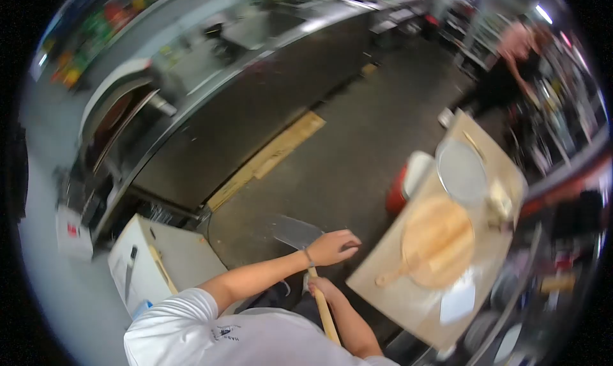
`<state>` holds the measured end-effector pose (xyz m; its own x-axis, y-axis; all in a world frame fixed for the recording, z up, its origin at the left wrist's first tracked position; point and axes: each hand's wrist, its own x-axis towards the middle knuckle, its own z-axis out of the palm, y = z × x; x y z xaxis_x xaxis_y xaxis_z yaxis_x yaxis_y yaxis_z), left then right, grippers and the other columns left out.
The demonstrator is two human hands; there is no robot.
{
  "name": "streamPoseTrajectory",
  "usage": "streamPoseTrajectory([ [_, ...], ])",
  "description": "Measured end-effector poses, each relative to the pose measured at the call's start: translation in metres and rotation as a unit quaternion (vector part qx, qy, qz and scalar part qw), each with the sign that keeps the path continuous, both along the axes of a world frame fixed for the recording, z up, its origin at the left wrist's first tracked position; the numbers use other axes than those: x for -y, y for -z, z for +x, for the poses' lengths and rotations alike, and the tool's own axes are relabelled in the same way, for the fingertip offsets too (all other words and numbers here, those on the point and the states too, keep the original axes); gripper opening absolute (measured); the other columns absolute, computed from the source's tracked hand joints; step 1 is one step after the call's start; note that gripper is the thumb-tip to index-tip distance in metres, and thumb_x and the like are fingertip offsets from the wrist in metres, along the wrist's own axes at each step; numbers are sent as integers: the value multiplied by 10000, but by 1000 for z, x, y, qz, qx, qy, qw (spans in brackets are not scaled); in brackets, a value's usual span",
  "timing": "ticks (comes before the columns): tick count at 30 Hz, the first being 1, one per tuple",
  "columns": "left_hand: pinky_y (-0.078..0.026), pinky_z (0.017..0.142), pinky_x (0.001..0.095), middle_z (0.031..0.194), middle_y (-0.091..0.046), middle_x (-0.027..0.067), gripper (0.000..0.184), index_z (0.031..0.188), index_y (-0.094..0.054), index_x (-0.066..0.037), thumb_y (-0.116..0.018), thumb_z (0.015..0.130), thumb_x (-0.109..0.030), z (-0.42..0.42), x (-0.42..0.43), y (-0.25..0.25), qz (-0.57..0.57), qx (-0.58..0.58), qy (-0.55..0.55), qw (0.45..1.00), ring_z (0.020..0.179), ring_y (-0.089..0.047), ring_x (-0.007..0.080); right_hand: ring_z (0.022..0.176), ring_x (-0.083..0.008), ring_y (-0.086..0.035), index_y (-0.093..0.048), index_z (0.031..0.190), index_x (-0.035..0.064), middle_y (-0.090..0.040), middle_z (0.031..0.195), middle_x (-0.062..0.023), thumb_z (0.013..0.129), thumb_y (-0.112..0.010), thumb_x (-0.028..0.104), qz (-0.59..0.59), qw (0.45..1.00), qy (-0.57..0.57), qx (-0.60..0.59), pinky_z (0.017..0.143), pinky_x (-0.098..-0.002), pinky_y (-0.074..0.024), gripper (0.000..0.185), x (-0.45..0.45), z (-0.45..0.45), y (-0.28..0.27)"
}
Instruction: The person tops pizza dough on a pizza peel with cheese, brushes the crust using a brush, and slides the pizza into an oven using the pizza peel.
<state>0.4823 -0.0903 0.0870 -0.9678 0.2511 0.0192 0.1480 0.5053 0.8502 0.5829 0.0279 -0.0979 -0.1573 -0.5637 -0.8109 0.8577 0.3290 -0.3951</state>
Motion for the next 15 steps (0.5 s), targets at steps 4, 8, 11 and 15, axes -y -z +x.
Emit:
streamPoseTrajectory([
  [4, -469, 845, 392, 984, -623, 159, 298, 1008, -639, -51, -588, 806, -264, 86, 185, 65, -140, 49, -271, 951, 953, -587, 324, 405, -83, -377, -416, 655, 109, -404, 524, 30, 845, -479, 104, -9, 985, -7, 172, 384, -223, -356, 200, 18, -31, -2],
  [8, -446, 887, 438, 1031, -631, 166, 325, 997, -668, -82, -606, 729, -255, 272, 356, 158, -314, 159, -502, 790, 1000, -566, 348, 420, -81, -382, -409, 652, 115, -388, 521, 36, 847, -485, 108, 25, 964, -47, 260, 399, -227, -352, 209, 41, -51, 21],
  [11, -353, 991, 430, 1211, -539, 143, 334, 1020, -658, -98, -638, 714, -232, 380, 403, 141, -406, 289, -522, 692, 1185, -433, 294, 425, -85, -368, -398, 646, 123, -369, 520, 41, 848, -489, 110, 52, 956, -83, 278, 414, -231, -341, 221, 60, -51, 45],
  [15, -274, 1064, 428, 1287, -462, 145, 342, 1007, -646, -64, -629, 701, -216, 448, 419, 139, -451, 292, -445, 716, 1258, -353, 306, 430, -109, -355, -389, 646, 129, -361, 532, 33, 853, -488, 92, 86, 937, -136, 311, 432, -255, -335, 233, 93, -48, 59],
])
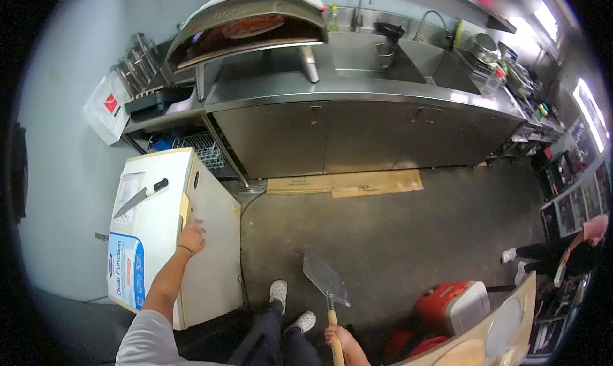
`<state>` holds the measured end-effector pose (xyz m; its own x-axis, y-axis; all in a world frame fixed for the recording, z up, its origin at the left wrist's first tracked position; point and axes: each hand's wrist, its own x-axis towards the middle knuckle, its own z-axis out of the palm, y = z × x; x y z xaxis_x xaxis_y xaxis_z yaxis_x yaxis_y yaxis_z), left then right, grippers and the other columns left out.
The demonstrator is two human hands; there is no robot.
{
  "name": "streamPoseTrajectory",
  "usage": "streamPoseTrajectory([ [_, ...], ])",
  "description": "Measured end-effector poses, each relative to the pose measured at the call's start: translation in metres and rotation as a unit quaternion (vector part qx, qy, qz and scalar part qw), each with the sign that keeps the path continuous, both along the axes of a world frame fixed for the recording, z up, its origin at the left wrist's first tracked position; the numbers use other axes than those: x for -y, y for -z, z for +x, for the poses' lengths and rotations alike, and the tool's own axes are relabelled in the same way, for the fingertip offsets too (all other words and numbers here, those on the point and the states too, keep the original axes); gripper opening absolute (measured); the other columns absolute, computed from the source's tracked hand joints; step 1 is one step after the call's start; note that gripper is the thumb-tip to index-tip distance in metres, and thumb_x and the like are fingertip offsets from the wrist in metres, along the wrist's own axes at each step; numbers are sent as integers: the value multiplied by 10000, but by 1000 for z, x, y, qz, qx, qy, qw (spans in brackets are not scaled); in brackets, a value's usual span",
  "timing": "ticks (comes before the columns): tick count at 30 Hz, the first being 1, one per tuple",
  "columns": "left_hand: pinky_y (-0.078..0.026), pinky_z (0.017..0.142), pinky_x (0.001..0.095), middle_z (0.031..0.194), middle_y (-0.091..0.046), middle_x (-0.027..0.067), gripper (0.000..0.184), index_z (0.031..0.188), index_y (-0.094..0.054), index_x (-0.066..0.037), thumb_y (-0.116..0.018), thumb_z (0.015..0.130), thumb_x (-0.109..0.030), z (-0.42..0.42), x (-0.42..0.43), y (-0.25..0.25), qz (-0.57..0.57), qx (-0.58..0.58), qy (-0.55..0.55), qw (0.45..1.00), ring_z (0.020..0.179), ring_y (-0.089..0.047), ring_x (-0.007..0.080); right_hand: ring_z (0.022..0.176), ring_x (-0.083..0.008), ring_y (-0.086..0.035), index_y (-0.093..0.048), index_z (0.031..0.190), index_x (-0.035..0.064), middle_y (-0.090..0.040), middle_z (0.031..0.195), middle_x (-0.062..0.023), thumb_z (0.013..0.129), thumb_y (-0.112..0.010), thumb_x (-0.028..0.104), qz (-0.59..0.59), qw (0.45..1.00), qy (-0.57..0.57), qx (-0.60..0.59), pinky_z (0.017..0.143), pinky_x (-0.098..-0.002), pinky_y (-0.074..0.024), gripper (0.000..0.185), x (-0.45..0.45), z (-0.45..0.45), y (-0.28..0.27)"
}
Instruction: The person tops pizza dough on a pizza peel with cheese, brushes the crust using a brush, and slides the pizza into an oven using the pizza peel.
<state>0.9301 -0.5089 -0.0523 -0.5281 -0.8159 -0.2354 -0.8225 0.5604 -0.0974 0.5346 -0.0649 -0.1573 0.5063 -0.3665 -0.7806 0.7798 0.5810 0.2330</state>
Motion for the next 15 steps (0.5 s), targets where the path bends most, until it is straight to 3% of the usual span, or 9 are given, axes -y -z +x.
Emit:
streamPoseTrajectory([
  [3, -248, 1090, 427, 1290, -445, 156, 342, 1003, -638, -57, -626, 683, -177, -6, -14, -8, -105, -55, 5, 993, 1275, -332, 321, 432, -114, -366, -393, 639, 125, -370, 532, 29, 844, -504, 100, 2, 999, -44, 1, 433, -264, -343, 234, 23, 16, -1],
  [5, -241, 1095, 428, 1304, -426, 160, 339, 1003, -634, -54, -624, 681, -158, 2, -10, -12, -93, -71, -34, 993, 1281, -322, 326, 432, -106, -370, -396, 627, 127, -371, 527, 33, 832, -520, 116, -5, 997, -70, -13, 427, -256, -336, 239, 35, 27, -16],
  [7, -233, 1099, 428, 1319, -406, 165, 337, 1003, -630, -51, -623, 678, -140, 5, -9, -17, -84, -88, -67, 990, 1287, -311, 330, 446, -136, -444, -478, 703, 62, -447, 555, -1, 836, -535, 116, -67, 954, -209, -203, 435, -288, -387, 154, 51, 37, -42],
  [8, -259, 1087, 426, 1329, -391, 167, 332, 1000, -627, -51, -616, 678, -127, 7, -12, -18, -86, -130, -59, 986, 1290, -305, 334, 464, -144, -496, -508, 729, 15, -488, 567, -23, 819, -566, 123, -131, 919, -273, -252, 436, -301, -409, 152, 47, 38, -27],
  [9, -284, 1075, 424, 1339, -376, 170, 327, 998, -624, -51, -608, 678, -114, 6, -12, -19, -88, -172, -51, 980, 1293, -299, 337, 464, -144, -496, -508, 729, 15, -488, 567, -23, 819, -566, 123, -131, 918, -274, -254, 436, -301, -409, 152, 65, 42, -54],
  [11, -318, 1053, 420, 1352, -357, 171, 344, 1014, -611, -49, -605, 677, -115, 2, -11, -22, -77, -196, -97, 973, 1294, -293, 343, 467, -147, -512, -508, 834, -5, -502, 564, -28, 816, -573, 116, -135, 734, -494, -445, 422, -293, -404, 139, 95, 56, -102],
  [12, -353, 1031, 415, 1365, -338, 173, 361, 1031, -598, -47, -601, 677, -116, 2, -10, -24, -68, -218, -142, 963, 1295, -288, 350, 467, -147, -512, -508, 834, -5, -502, 564, -28, 816, -573, 116, -137, 733, -495, -445, 422, -293, -404, 139, 95, 58, -95],
  [14, -380, 1006, 411, 1365, -334, 172, 376, 1046, -584, -49, -596, 677, -116, 5, -12, -21, -84, -230, -157, 957, 1294, -287, 354, 449, -132, -481, -481, 921, 39, -481, 567, 1, 832, -569, 122, -187, 816, -402, -371, 404, -277, -389, 150, 92, 48, -70],
  [15, -408, 982, 407, 1365, -330, 170, 391, 1061, -571, -50, -591, 677, -116, 3, -11, -20, -98, -242, -168, 950, 1292, -287, 358, 449, -132, -481, -481, 921, 39, -481, 567, 1, 832, -569, 122, -188, 815, -401, -373, 404, -277, -389, 150, 97, 44, -62],
])
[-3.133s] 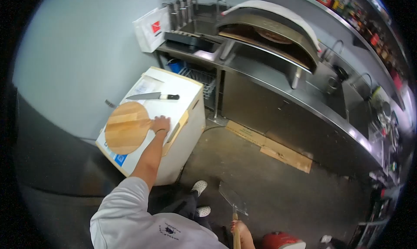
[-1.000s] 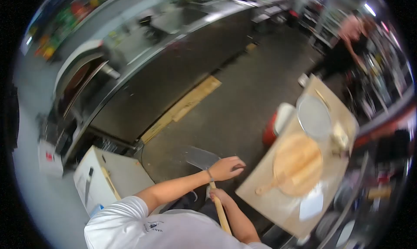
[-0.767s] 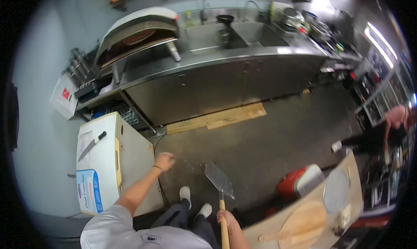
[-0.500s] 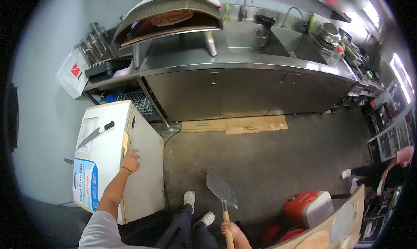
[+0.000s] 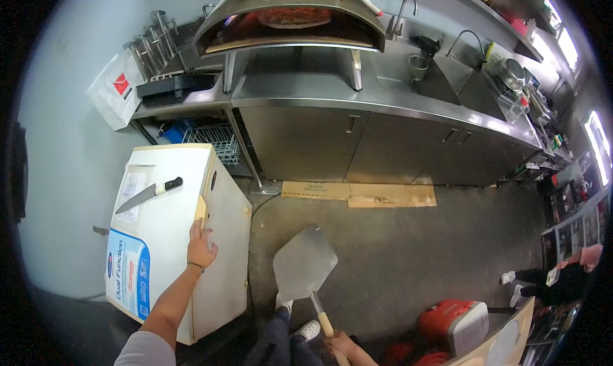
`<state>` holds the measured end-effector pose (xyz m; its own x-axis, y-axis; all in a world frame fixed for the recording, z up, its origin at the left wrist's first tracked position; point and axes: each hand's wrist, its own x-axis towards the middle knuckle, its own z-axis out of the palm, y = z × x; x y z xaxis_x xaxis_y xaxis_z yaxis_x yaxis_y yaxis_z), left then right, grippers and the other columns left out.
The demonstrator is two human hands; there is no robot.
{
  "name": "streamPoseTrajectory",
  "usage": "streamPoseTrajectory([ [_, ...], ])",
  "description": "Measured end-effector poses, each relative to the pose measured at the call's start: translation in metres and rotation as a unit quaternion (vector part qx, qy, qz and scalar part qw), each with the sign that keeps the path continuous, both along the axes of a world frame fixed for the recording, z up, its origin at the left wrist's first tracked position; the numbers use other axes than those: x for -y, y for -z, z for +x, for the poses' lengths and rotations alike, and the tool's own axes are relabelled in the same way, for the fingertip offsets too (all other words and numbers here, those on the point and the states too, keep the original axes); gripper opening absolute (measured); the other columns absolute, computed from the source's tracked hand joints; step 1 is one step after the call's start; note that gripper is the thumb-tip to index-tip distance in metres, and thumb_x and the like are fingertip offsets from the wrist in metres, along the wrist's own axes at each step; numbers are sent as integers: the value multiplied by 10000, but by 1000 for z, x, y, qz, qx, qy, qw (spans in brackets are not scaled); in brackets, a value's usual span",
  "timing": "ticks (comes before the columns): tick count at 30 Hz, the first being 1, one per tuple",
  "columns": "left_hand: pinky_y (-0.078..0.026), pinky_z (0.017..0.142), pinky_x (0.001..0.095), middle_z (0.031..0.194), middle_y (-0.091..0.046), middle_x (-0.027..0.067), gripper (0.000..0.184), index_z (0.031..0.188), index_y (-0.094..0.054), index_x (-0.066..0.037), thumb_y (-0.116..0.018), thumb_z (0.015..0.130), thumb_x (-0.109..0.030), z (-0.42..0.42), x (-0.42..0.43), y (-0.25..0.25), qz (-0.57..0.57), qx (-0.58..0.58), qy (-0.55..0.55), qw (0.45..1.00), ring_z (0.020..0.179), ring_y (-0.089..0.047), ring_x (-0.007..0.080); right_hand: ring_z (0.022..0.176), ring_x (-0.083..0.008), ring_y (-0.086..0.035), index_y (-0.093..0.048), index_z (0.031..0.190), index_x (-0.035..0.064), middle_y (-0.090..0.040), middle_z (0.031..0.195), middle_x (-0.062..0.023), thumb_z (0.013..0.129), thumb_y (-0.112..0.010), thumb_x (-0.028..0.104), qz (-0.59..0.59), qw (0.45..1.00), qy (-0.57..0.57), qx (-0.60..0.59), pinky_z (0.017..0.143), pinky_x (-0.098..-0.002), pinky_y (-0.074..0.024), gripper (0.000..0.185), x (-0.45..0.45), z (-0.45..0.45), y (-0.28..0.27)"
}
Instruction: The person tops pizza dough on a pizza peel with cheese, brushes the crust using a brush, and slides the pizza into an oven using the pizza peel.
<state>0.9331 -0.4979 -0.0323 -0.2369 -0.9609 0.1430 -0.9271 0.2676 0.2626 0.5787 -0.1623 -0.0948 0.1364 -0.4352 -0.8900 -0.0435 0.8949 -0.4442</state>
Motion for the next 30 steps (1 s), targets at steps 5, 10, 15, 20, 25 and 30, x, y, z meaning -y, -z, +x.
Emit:
streamPoseTrajectory([
  [5, -440, 939, 412, 1385, -303, 167, 405, 1086, -556, -55, -577, 686, -114, 1, 3, 0, 40, 11, -25, 999, 1278, -316, 352, 433, -89, -383, -432, 928, 94, -387, 591, 35, 902, -509, 127, 160, 856, 279, 405, 392, -245, -351, 88, 22, 9, 14],
  [10, -469, 890, 401, 1422, -269, 158, 422, 1106, -553, -54, -568, 689, -118, 3, 4, 1, 69, -5, -36, 997, 1179, -441, 322, 448, -79, -391, -435, 919, 96, -386, 596, 32, 912, -485, 112, 173, 811, 290, 478, 422, -231, -360, 53, 19, 38, 40],
  [15, -486, 841, 381, 1447, -253, 112, 492, 1170, -551, -86, -576, 691, -197, -1, 6, -6, 68, 72, 22, 995, 1068, -508, 299, 453, -83, -400, -443, 873, 93, -401, 599, 36, 908, -487, 107, 182, 852, 289, 397, 433, -235, -369, 58, 20, 52, 41],
  [20, -489, 822, 363, 1326, -431, 68, 404, 1073, -621, -103, -583, 702, -258, 3, 7, -1, 64, 115, 57, 990, 1000, -524, 286, 462, -84, -408, -448, 861, 99, -416, 605, 34, 899, -495, 117, 196, 805, 323, 457, 427, -234, -360, 63, 17, 54, 50],
  [25, -495, 782, 352, 994, -628, 21, 252, 882, -681, -111, -582, 714, -269, 4, 8, 4, 101, 89, 41, 990, 941, -530, 263, 456, -72, -381, -441, 867, 125, -391, 616, 55, 891, -502, 133, 187, 840, 306, 408, 428, -240, -339, 66, 19, 58, 46],
  [30, -497, 762, 349, 883, -636, 32, 209, 804, -678, -109, -579, 715, -270, 4, 6, 4, 84, 84, 33, 992, 901, -539, 263, 452, -74, -383, -440, 858, 125, -388, 603, 50, 877, -517, 127, 174, 835, 326, 408, 419, -241, -338, 80, 23, 59, 45],
])
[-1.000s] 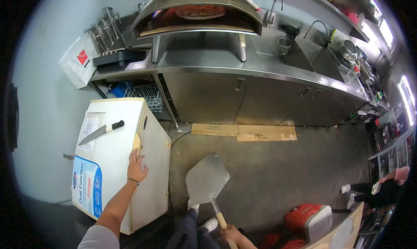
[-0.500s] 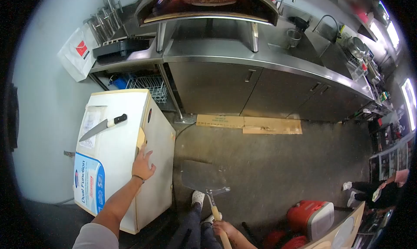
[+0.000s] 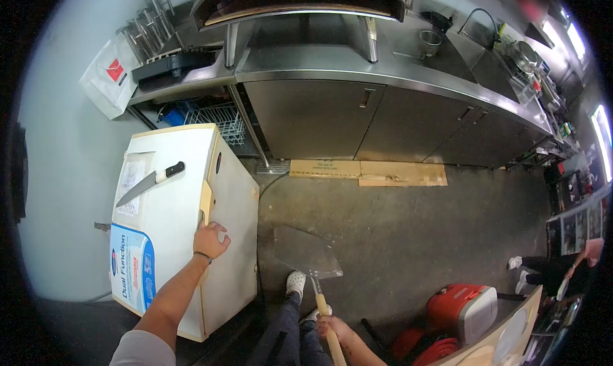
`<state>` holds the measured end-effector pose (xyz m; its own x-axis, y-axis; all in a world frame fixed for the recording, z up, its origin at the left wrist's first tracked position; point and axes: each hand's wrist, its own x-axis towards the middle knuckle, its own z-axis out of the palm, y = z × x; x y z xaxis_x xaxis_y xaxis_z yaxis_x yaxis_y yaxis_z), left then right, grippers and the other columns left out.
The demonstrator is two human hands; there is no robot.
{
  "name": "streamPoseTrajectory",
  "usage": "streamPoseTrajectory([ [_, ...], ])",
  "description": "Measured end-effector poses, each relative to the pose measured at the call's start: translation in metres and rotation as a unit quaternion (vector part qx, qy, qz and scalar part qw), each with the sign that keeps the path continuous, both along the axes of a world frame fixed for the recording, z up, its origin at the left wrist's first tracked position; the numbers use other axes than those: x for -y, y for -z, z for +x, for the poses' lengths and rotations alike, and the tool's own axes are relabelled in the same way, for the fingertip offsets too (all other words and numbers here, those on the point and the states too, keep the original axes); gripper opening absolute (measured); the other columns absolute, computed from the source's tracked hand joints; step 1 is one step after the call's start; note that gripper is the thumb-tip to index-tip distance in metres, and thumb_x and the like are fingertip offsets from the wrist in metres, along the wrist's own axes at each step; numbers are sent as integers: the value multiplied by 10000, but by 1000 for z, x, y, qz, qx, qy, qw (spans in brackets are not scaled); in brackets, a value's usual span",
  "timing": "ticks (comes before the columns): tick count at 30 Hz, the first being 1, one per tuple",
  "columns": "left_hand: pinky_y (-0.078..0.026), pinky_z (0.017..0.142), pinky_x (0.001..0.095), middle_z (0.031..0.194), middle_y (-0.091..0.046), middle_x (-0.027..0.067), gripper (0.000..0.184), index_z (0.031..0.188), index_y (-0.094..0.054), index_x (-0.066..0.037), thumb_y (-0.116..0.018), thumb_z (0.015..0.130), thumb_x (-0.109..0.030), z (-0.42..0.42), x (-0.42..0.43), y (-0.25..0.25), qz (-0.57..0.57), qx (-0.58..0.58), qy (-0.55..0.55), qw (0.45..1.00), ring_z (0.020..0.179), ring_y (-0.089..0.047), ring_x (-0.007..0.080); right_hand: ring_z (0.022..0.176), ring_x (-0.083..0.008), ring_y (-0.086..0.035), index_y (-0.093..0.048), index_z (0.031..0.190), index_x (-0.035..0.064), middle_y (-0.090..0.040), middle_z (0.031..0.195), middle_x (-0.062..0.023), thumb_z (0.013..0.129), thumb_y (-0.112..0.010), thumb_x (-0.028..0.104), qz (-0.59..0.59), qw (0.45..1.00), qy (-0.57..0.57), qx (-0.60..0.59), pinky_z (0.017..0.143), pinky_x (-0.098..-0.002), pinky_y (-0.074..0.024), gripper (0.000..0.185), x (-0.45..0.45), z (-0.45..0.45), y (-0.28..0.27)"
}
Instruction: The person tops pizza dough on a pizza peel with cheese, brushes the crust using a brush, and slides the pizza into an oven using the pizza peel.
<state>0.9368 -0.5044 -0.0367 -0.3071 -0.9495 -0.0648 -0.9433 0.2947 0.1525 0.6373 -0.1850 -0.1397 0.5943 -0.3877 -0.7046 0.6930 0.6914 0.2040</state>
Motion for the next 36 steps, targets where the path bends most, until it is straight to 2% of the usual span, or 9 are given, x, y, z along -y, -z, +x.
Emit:
streamPoseTrajectory([
  [6, -498, 759, 354, 864, -633, 33, 211, 804, -677, -107, -580, 713, -271, 0, -1, 0, 0, 8, -6, 1000, 901, -538, 262, 516, -197, -549, -475, 977, 70, -537, 655, -47, 825, -578, 141, -105, 973, -124, -166, 470, -314, -461, 196, 17, -3, -22],
  [7, -498, 759, 354, 864, -633, 33, 211, 804, -677, -107, -580, 713, -271, -1, -1, 0, -1, 9, -5, 1000, 901, -538, 262, 597, -269, -595, -473, 995, 51, -585, 713, -115, 801, -604, 175, -200, 800, -316, -469, 540, -370, -490, 265, 16, -2, -36],
  [8, -499, 758, 355, 863, -632, 33, 211, 804, -677, -108, -580, 713, -272, -1, -1, 0, 0, 12, -8, 1000, 903, -538, 263, 677, -342, -642, -471, 1014, 33, -632, 771, -182, 777, -630, 209, -261, 493, -455, -694, 610, -425, -519, 336, 17, -2, -52],
  [9, -500, 758, 356, 861, -632, 33, 211, 803, -677, -108, -579, 714, -272, -1, -1, -1, 0, 14, -12, 1000, 905, -538, 263, 830, -407, -630, -452, 1096, 4, -638, 889, -252, 743, -654, 240, -187, 509, -507, -670, 748, -466, -506, 470, 29, -9, -72],
  [12, -501, 760, 356, 867, -633, 31, 220, 811, -677, -109, -578, 715, -280, 0, -1, 2, -4, 28, -12, 1000, 912, -539, 262, 744, -382, -644, -583, 927, -15, -639, 770, -237, 733, -641, 208, -213, 647, -351, -642, 651, -455, -498, 301, -1, -36, -18],
  [15, -501, 760, 353, 863, -634, 29, 222, 806, -680, -113, -577, 714, -286, 1, -1, 2, 2, 20, -10, 1000, 917, -542, 256, 650, -324, -655, -609, 866, -11, -632, 696, -206, 740, -632, 171, -172, 684, -332, -626, 575, -394, -500, 223, -1, -24, -27],
  [18, -500, 760, 349, 857, -637, 28, 218, 793, -682, -114, -579, 712, -289, -1, 1, -1, 24, 24, -21, 999, 921, -545, 249, 538, -234, -627, -604, 883, -35, -613, 623, -156, 745, -600, 151, -239, 555, -376, -702, 515, -343, -486, 232, 0, -15, -29],
  [22, -499, 764, 345, 855, -641, 29, 214, 780, -684, -113, -582, 710, -288, 2, 1, 3, 13, 24, -24, 999, 917, -548, 246, 500, -161, -574, -602, 798, -68, -601, 586, -91, 743, -599, 180, -113, 762, -343, -537, 498, -317, -461, 255, -3, 5, -45],
  [36, -492, 768, 342, 854, -639, 33, 221, 795, -686, -111, -576, 719, -287, 0, 1, 0, 18, 26, -9, 999, 897, -542, 250, 495, -165, -568, -588, 704, -35, -578, 565, -89, 771, -604, 154, -101, 785, -378, -481, 478, -312, -452, 201, 20, 5, -52],
])
